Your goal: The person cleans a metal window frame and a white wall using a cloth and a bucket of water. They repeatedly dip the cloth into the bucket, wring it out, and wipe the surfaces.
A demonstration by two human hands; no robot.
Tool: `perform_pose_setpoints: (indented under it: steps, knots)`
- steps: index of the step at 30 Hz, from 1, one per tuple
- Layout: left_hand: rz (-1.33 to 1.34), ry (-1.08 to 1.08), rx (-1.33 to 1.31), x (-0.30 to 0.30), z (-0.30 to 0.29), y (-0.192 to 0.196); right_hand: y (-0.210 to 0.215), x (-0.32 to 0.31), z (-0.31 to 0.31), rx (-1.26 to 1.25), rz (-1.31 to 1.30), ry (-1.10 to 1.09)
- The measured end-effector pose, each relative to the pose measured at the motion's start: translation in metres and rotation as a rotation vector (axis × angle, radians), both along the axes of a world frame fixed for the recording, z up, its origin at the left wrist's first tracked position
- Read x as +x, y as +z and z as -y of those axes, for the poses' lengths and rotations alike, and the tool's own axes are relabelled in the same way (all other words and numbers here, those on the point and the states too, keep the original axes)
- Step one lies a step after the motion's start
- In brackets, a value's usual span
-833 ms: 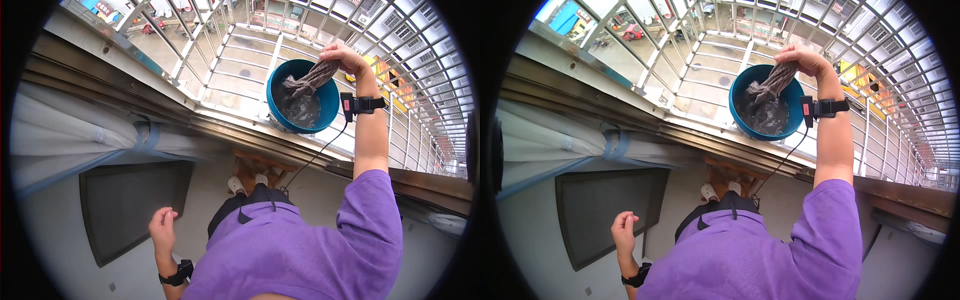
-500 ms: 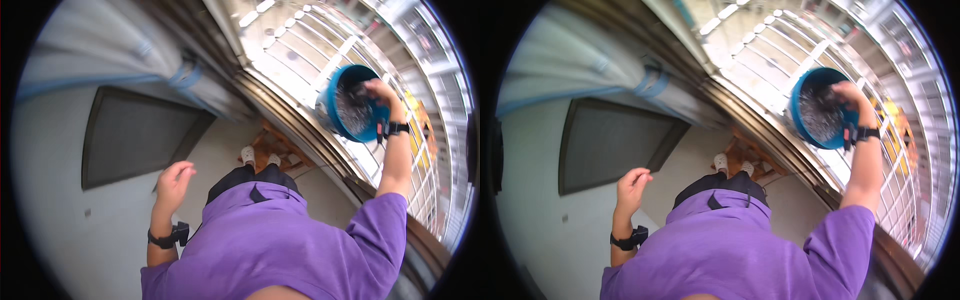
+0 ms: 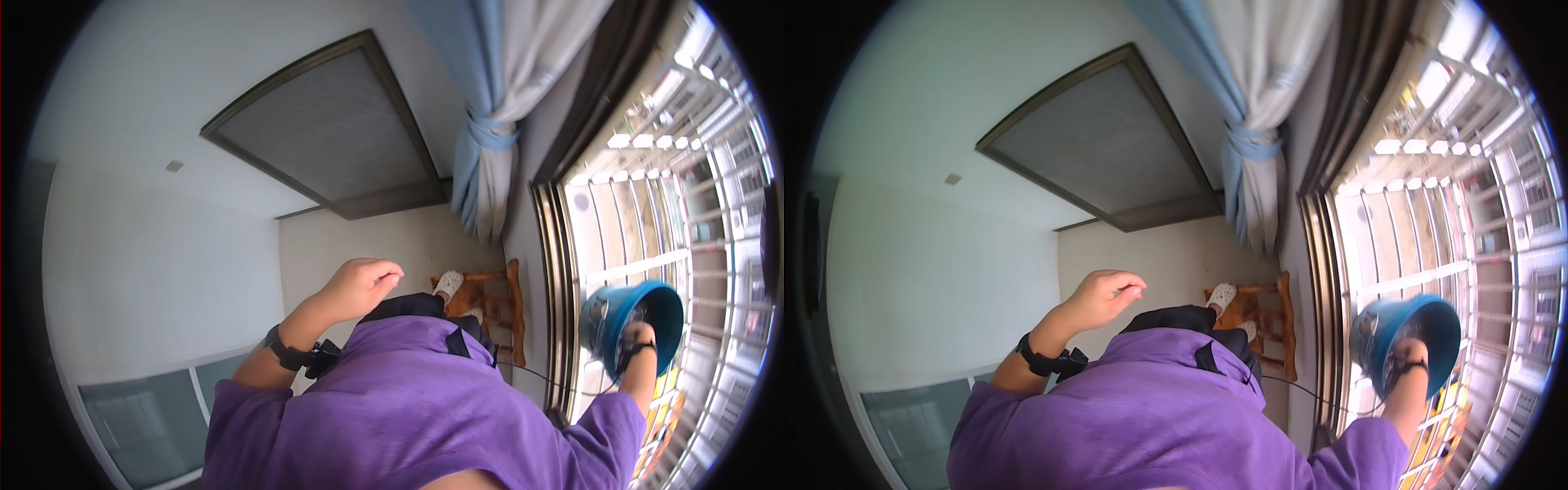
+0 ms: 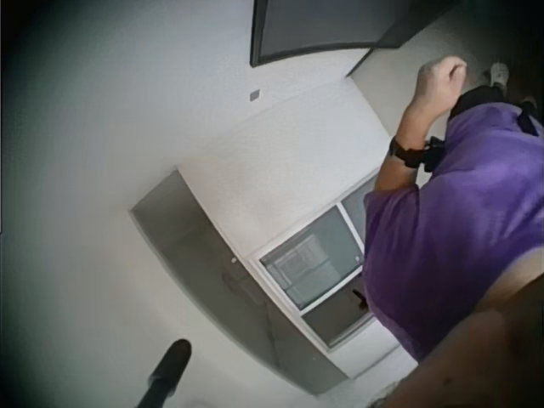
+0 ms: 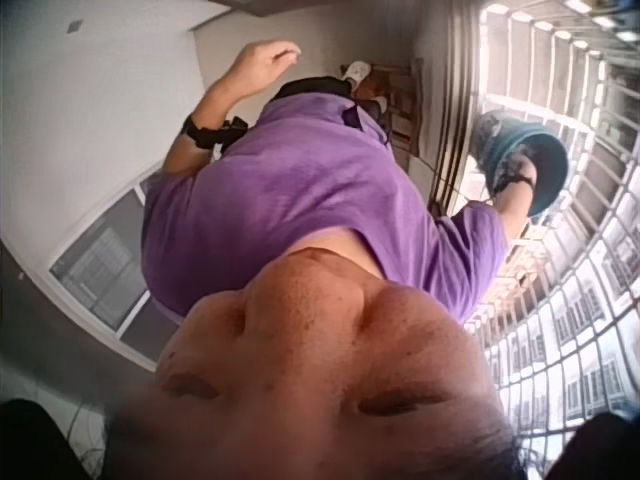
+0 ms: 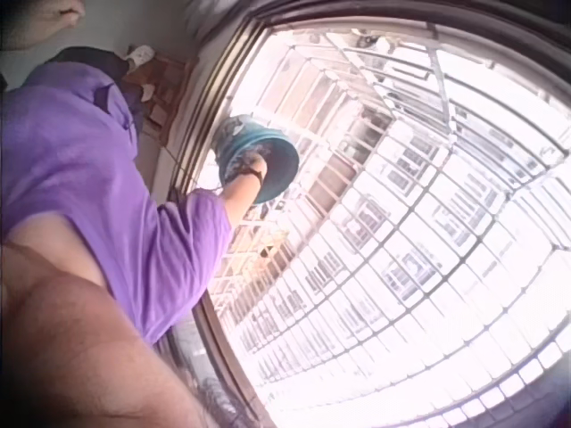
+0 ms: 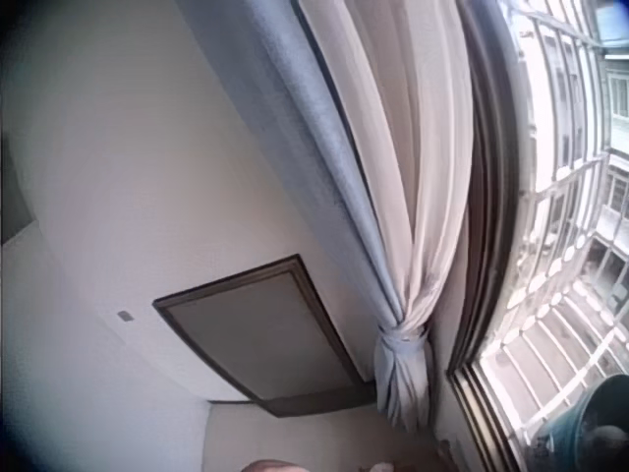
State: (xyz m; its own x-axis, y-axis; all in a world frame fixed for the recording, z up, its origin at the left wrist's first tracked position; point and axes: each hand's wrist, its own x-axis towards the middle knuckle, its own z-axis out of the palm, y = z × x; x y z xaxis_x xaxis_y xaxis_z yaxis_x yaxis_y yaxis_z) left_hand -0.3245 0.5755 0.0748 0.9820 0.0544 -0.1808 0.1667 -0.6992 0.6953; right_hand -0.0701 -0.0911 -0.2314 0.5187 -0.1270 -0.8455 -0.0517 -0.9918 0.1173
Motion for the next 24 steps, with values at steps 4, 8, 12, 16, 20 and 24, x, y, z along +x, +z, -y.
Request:
perform_pose_setpoints:
  steps: [4,8,12,16,20,24]
  knots:
    - [0.08,0.038,-0.025,-0.012,-0.008,-0.009,0.101,-0.01,-0.071,0.374,-0.1,-0.868]
    - [0.183,-0.056,-0.028,0.006,-0.01,-0.009,0.154,-0.005,-0.065,0.744,0.117,-0.855]
    - [0.274,-0.13,-0.093,0.028,-0.004,-0.012,0.161,-0.02,-0.014,1.012,0.577,-1.049]
    - [0.314,-0.293,-0.089,0.059,0.01,-0.012,0.184,-0.047,-0.008,1.212,0.888,-1.313]
    - [0.301,-0.402,-0.167,0.099,0.044,-0.008,0.225,-0.059,-0.013,1.244,1.075,-1.327]
    - [0.28,-0.569,-0.267,0.147,0.099,-0.004,0.236,-0.056,-0.03,1.148,1.157,-1.339]
